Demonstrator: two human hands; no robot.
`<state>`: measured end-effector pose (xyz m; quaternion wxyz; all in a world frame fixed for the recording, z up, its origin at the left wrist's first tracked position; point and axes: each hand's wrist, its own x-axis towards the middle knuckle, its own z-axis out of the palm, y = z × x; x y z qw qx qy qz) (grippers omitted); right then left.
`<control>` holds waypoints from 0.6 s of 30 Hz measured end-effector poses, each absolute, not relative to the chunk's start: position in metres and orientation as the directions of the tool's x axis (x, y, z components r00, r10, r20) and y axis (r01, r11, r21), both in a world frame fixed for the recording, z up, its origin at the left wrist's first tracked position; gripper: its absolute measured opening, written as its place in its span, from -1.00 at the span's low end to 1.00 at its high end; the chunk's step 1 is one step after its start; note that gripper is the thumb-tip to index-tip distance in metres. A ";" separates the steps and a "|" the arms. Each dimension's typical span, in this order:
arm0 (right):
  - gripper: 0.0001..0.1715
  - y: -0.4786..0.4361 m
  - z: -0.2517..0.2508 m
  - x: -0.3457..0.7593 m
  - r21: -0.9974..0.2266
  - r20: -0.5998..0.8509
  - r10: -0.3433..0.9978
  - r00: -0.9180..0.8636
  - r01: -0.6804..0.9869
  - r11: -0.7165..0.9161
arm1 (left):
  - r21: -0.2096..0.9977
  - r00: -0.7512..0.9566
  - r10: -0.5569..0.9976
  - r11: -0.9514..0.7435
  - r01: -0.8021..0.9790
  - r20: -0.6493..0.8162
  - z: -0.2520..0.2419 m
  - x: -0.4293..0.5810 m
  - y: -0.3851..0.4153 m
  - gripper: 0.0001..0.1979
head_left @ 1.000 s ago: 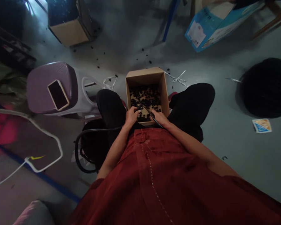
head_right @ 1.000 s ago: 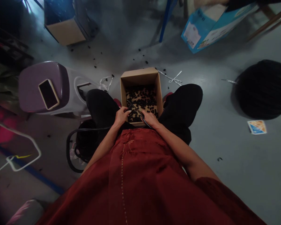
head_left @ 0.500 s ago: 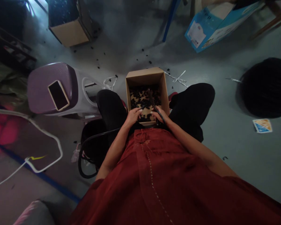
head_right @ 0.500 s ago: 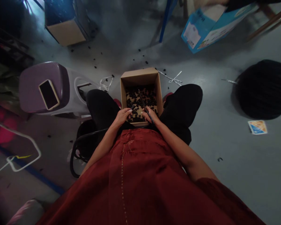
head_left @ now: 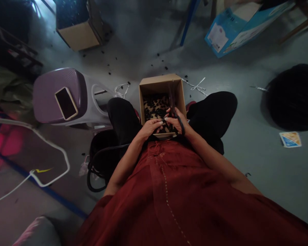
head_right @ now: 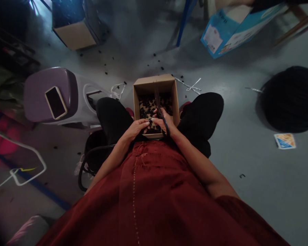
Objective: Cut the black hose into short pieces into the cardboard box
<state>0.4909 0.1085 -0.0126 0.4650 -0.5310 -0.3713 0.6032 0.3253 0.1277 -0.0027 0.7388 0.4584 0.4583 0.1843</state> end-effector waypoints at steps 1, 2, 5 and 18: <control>-0.55 0.110 -0.012 0.491 -0.945 -0.288 0.958 0.002 -0.161 -0.284 | 0.859 0.508 0.700 0.472 0.198 -0.502 0.001 0.325 0.127 -0.71; -0.56 0.111 -0.013 0.493 -0.946 -0.284 0.959 0.011 -0.164 -0.278 | 0.869 0.506 0.707 0.420 0.262 -0.494 0.005 0.323 0.128 -0.71; -0.57 0.116 -0.018 0.503 -0.943 -0.278 0.957 0.088 -0.213 -0.254 | 0.859 0.517 0.719 0.222 0.461 -0.463 0.021 0.309 0.128 -0.70; -0.56 0.138 -0.027 0.554 -0.923 -0.240 0.909 0.340 -0.371 -0.105 | 0.649 0.347 0.600 0.410 0.641 -0.721 0.061 0.185 0.075 -0.61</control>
